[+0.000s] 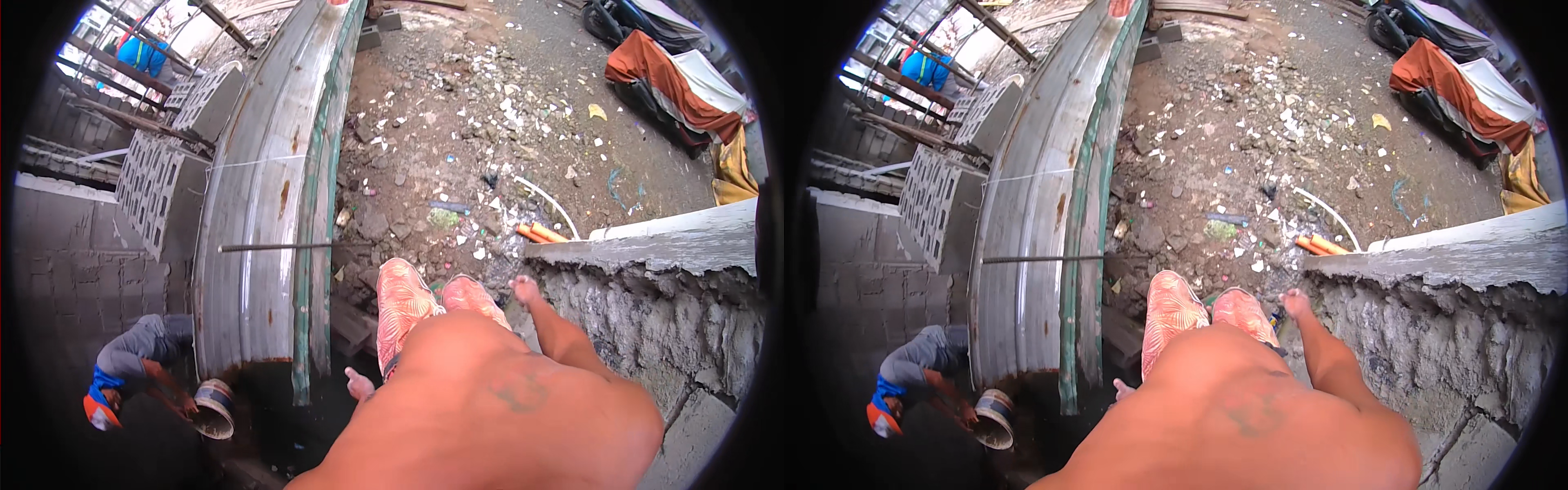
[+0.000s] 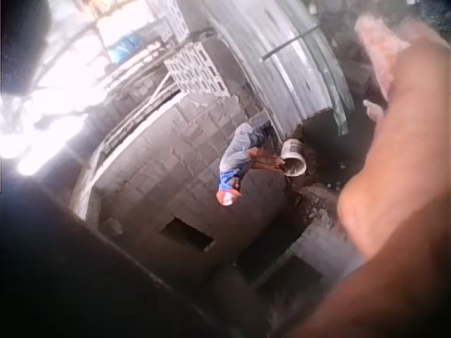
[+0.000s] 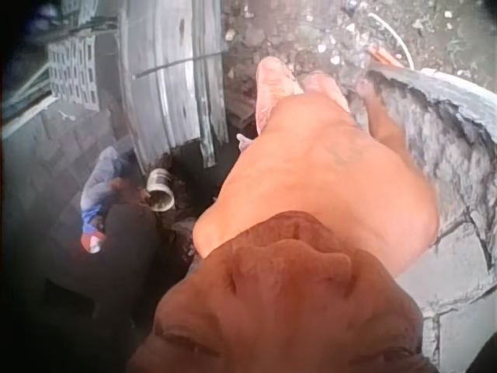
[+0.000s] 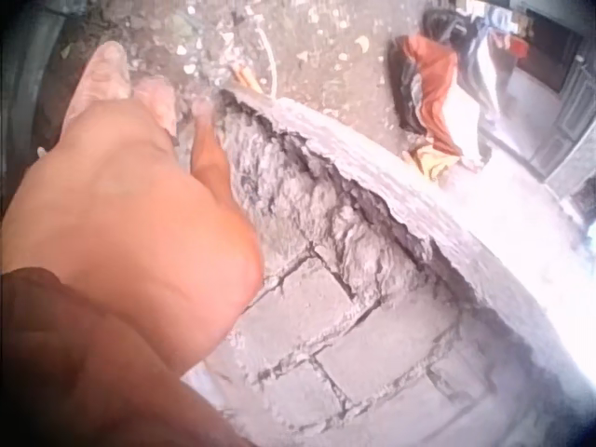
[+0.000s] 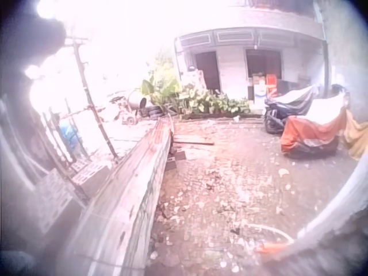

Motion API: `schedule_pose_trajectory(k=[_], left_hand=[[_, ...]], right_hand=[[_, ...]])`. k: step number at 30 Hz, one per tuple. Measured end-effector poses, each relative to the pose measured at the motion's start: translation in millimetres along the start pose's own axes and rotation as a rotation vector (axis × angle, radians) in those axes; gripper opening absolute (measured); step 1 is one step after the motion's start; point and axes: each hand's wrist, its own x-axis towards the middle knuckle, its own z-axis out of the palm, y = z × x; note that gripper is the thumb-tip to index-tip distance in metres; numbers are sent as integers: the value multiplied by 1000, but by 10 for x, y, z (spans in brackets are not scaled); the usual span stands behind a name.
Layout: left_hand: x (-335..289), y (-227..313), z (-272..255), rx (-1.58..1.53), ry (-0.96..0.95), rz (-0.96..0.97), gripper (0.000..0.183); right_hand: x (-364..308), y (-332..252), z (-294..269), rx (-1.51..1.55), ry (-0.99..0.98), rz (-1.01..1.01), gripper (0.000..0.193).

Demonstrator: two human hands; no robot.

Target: The person places concrete blocks on the ground, repositions a corrugated metal chute onto the supports alongside other workers, and holds the chute while water is poured down it from a bucket.

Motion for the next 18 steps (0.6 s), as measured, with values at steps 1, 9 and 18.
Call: schedule_pose_trajectory(k=[1, 9, 18], left_hand=[[156, 185, 97, -79, -155, 223, 76], [-85, 2884, 791, -656, -406, 904, 17], [-1034, 5069, 1119, -678, -664, 690, 31]], right_hand=[[-31, 12, 10, 7, 11, -10, 17], [-209, -9, -388, -58, 81, 58, 42], [-208, -790, -884, 285, 139, 417, 24]])
